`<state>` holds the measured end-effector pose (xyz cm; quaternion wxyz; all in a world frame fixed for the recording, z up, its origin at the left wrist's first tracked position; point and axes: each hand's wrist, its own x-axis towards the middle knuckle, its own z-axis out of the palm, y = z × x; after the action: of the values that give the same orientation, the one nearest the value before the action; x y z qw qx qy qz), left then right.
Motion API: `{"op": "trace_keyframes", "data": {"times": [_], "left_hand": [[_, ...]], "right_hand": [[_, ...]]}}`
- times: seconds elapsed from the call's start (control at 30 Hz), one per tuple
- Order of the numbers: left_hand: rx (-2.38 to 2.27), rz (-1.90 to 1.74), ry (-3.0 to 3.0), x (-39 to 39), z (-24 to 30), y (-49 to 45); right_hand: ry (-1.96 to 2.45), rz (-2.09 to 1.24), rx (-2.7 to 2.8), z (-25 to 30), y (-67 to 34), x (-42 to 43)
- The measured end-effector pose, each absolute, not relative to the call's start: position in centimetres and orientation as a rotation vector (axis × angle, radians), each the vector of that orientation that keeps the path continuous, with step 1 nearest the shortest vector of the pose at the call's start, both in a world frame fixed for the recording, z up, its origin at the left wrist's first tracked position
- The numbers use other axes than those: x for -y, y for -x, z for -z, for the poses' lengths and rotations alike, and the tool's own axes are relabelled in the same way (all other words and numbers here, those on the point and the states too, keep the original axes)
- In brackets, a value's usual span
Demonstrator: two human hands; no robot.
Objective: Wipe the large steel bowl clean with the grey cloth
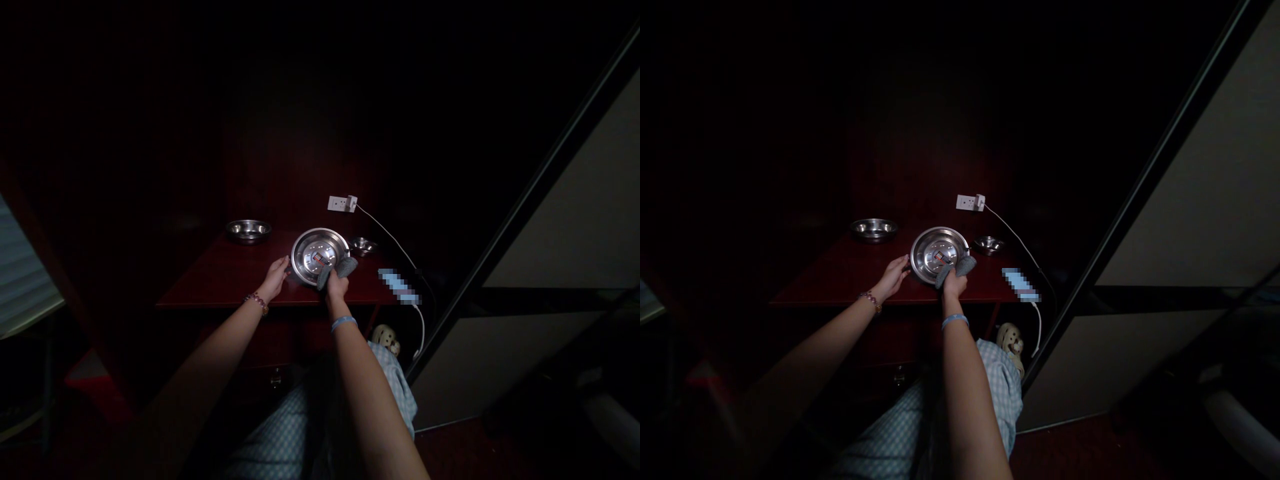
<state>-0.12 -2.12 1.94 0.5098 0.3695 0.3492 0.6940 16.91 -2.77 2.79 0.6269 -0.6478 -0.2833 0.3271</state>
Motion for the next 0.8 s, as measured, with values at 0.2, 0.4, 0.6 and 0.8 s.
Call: {"op": "trace_keyframes", "data": {"times": [0.2, 0.4, 0.6, 0.8], "left_hand": [[-0.872, -1.672, -0.834, 2.26, -2.13, -0.06], [-0.901, -1.641, -0.931, 1.86, -1.91, 0.21], [-0.897, -1.638, -0.936, 1.71, -1.78, 0.27], [-0.915, -1.635, -0.914, 1.95, -1.79, 0.03]], "right_hand": [[1.528, -0.729, 0.647, -3.24, -16.8, 3.16], [1.541, -0.725, 0.641, -3.66, -16.63, 3.53], [1.543, -0.702, 0.663, -3.83, -16.63, 3.8], [1.521, -0.709, 0.648, -3.38, -16.7, 3.36]]}}
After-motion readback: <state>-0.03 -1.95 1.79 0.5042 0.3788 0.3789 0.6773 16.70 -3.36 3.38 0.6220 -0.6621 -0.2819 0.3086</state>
